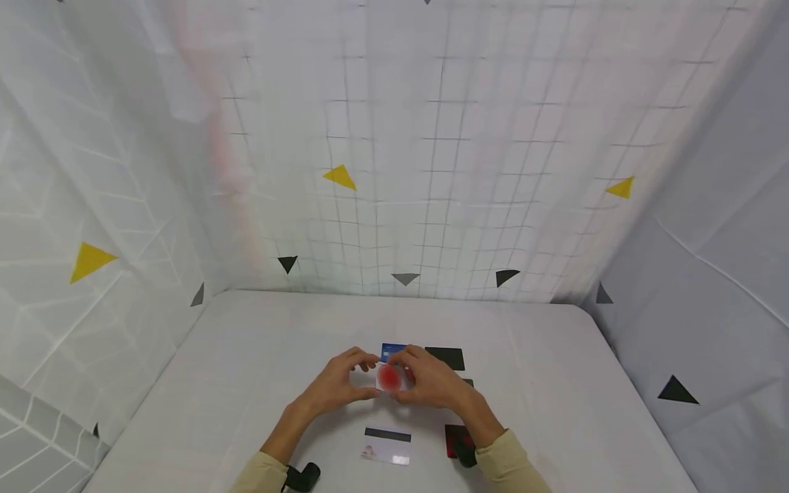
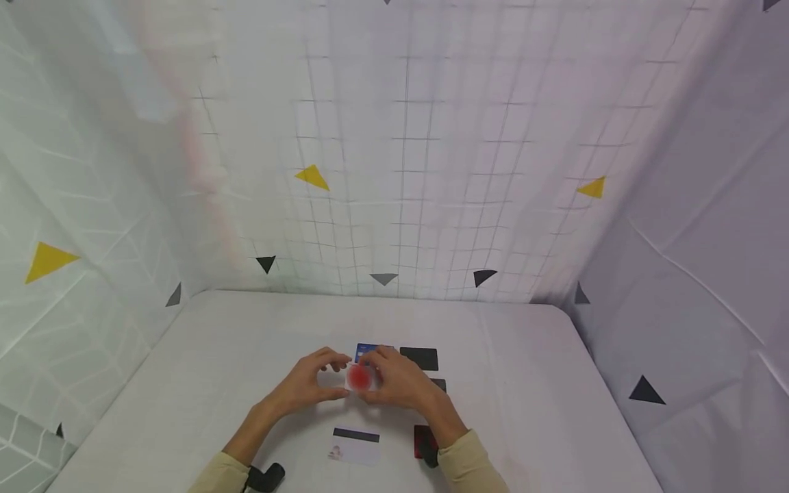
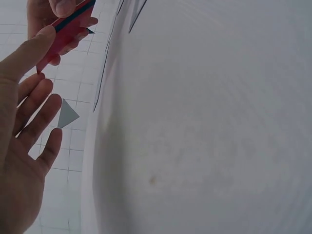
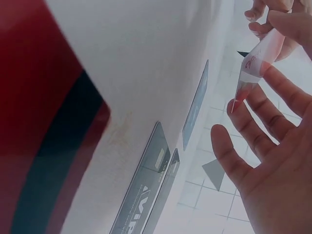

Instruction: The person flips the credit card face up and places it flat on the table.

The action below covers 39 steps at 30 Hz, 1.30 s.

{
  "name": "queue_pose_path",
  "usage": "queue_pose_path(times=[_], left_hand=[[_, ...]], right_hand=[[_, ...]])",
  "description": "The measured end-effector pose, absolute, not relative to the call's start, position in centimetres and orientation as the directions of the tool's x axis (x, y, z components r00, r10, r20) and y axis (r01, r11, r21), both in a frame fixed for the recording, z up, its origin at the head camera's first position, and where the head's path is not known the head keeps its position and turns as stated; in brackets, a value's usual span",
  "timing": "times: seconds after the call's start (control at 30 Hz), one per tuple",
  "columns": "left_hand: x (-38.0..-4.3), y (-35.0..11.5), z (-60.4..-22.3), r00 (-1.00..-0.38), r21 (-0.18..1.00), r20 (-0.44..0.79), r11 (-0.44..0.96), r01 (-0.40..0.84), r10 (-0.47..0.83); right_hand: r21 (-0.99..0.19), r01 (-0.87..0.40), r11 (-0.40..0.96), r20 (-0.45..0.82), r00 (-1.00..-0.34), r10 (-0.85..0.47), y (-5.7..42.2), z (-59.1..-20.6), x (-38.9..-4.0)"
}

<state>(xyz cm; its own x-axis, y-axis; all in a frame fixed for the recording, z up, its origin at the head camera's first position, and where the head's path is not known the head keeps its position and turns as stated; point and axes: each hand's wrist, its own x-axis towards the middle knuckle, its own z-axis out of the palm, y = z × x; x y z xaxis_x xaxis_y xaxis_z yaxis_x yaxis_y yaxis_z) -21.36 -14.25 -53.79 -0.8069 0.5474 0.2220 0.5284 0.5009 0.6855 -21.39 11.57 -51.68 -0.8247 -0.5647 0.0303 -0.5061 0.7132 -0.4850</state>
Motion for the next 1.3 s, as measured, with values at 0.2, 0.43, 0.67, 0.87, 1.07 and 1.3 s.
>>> queue_pose_path(times=[0.2,0.43,0.67,0.87,1.07,1.3], left_hand=[[-21.3,-14.2,-54.0,-0.809,0.682,0.213,0.51,0.524,0.548],[-21.0,-14.3,-54.0,-0.818,0.625,0.203,0.572,0.532,0.538],[-21.2,-14.4,-53.6,-0.83,0.53,0.165,0.662,0.53,0.532],[-21.4,-14.1,-53.4,-0.837,0.459,0.133,0.716,0.526,0.53],[-21.5,-14.0,-53.4,-0.844,0.41,0.1,0.751,0.518,0.527],[-21.9,-13.3,-53.7,-0.851,0.36,0.028,0.789,0.498,0.524]], right_hand=[[-0.459,-0.529,0.714,0.04,-0.815,-0.578,11.5,-51.9,-21.4],[-0.452,-0.521,0.724,0.009,-0.815,-0.58,11.3,-51.9,-21.2],[-0.429,-0.487,0.76,-0.039,-0.831,-0.555,11.6,-52.0,-21.4],[-0.45,-0.465,0.762,-0.075,-0.831,-0.551,11.9,-52.2,-21.7],[-0.41,-0.461,0.787,-0.088,-0.839,-0.537,12.2,-52.6,-21.9],[-0.378,-0.427,0.822,-0.136,-0.852,-0.505,12.4,-52.7,-22.0]])
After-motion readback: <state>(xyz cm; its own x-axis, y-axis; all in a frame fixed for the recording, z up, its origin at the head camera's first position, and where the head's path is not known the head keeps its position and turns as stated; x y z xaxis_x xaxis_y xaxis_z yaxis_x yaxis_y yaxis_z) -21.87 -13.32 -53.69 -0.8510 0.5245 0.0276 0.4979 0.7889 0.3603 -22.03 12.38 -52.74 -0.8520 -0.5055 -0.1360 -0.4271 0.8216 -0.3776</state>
